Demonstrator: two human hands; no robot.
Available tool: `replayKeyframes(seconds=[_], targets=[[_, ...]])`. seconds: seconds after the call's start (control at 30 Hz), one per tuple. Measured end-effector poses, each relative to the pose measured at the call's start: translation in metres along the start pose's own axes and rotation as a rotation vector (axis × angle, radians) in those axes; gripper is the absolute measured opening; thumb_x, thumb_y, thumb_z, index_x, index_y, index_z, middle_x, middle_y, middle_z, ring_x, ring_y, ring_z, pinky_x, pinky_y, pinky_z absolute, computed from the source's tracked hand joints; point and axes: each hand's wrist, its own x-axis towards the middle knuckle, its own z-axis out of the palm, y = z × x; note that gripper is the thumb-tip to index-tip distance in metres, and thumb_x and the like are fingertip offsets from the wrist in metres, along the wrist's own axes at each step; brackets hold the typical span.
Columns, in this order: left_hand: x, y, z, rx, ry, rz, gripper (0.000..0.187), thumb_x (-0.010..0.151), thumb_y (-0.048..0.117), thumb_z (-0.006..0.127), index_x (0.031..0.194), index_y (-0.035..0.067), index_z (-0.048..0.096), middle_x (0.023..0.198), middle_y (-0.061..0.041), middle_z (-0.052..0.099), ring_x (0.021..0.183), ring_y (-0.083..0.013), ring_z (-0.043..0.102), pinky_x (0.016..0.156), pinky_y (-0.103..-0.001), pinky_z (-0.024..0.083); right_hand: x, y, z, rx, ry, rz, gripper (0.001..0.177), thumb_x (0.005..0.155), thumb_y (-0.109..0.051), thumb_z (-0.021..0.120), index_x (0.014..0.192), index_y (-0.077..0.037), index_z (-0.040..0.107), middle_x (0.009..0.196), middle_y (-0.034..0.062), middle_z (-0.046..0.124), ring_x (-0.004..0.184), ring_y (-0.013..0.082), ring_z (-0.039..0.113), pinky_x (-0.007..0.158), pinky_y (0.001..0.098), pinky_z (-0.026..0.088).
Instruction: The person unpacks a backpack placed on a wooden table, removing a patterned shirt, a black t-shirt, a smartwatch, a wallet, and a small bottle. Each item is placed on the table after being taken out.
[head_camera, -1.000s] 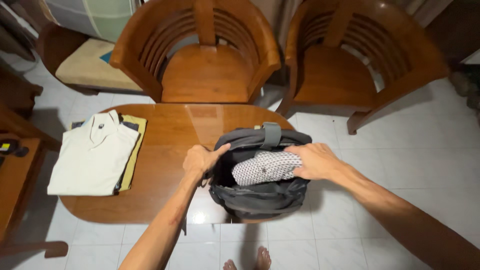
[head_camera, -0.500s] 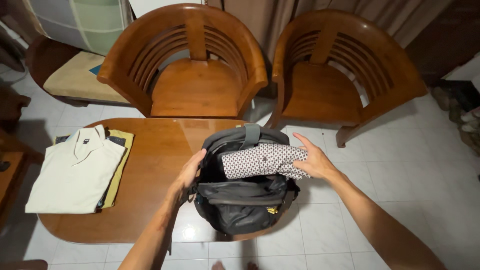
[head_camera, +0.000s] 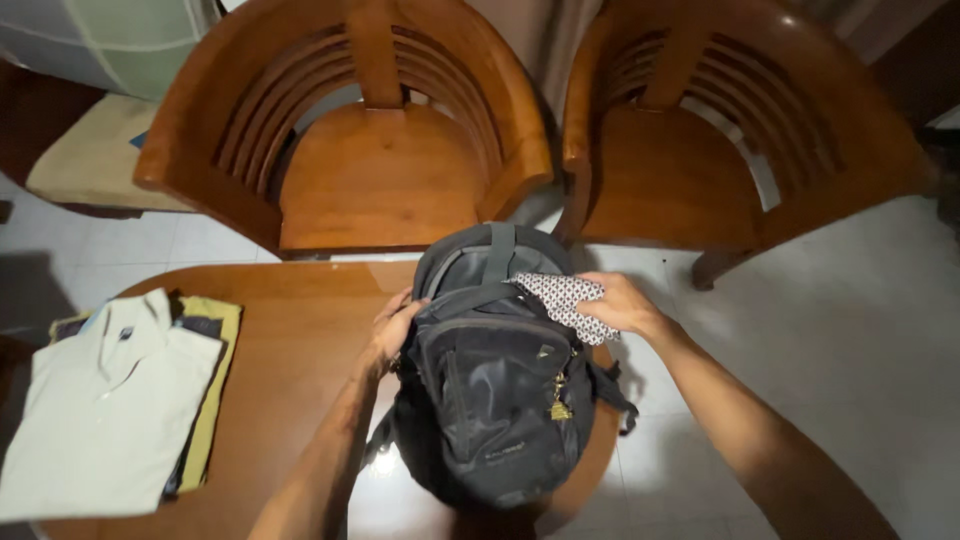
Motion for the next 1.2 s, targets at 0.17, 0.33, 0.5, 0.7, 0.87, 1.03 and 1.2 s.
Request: replayKeyframes(seconds=[0.17,0.33,0.5,0.7,0.87,1.03,1.2], targets=[[0.095,-0.04,0.009,-0.151,-0.137,-0.06,0.058,0.094,0.036,0.053,0.146,0.01,0.056,0.139,-0.012,0.065,0.128,-0.0245,0.059,0.108,-0.035,0.045,0.056,0.009,0.01,-0.136,-0.013,0.098,0.06,0.073,-0.021,0.078,0.13,-0.005,0.067,0.114,0.018,0.076,0.101,0.0246,0.074,0.091,0.0334,0.056],[0.161,-0.097,0.005,-0.12,-0.176,0.021,0.054,0.097,0.031,0.048,0.142,0.003,0.058,0.14,-0.016,0.065,0.131,-0.0278,0.058,0.11,-0.035,0.042,0.097,0.001,0.001,-0.199,0.025,0.069,0.055,0.074,-0.024,0.079,0.126,-0.009,0.071,0.112,0.0166,0.078,0.097,0.0254,0.077,0.088,0.0338,0.059],[0.196,-0.133,0.008,0.019,-0.087,-0.037,0.054,0.099,0.036,0.048,0.144,0.007,0.056,0.145,-0.012,0.061,0.137,-0.0241,0.054,0.113,-0.033,0.038,0.106,-0.008,-0.027,-0.298,0.106,0.087,0.055,0.076,-0.025,0.079,0.127,-0.01,0.07,0.103,0.0164,0.078,0.086,0.0267,0.079,0.082,0.0345,0.06],[0.174,-0.088,0.011,0.504,0.092,-0.112,0.06,0.106,0.052,0.049,0.139,0.003,0.06,0.134,-0.02,0.067,0.128,-0.0323,0.06,0.108,-0.038,0.044,0.084,-0.012,-0.063,0.035,0.24,-0.101,0.044,0.076,-0.013,0.073,0.118,-0.001,0.072,0.098,0.013,0.081,0.082,0.0186,0.077,0.075,0.0314,0.059],[0.101,0.024,0.054,0.325,0.169,0.145,0.044,0.08,0.039,0.081,0.111,0.01,0.073,0.106,-0.011,0.079,0.098,-0.0269,0.077,0.092,-0.038,0.059,0.065,-0.026,-0.074,0.321,0.15,0.009,0.046,0.077,-0.006,0.066,0.122,0.001,0.071,0.096,0.0116,0.08,0.081,0.017,0.072,0.073,0.0298,0.057],[-0.008,0.116,0.088,0.394,0.4,1.062,0.084,0.048,0.021,0.084,0.125,-0.002,0.059,0.111,-0.022,0.066,0.102,-0.0461,0.061,0.086,-0.05,0.051,0.04,-0.048,-0.052,0.472,0.009,0.125,0.056,0.069,-0.004,0.062,0.125,0.001,0.067,0.104,0.0121,0.079,0.088,0.0191,0.074,0.078,0.032,0.059],[-0.081,0.149,0.085,0.63,0.173,0.939,0.036,0.066,0.024,0.08,0.099,0.012,0.075,0.099,-0.015,0.076,0.099,-0.0394,0.069,0.088,-0.048,0.054,-0.001,-0.078,-0.043,0.628,-0.232,0.121,0.054,0.069,-0.009,0.063,0.121,0.004,0.07,0.11,0.014,0.077,0.097,0.0222,0.07,0.087,0.0319,0.055]])
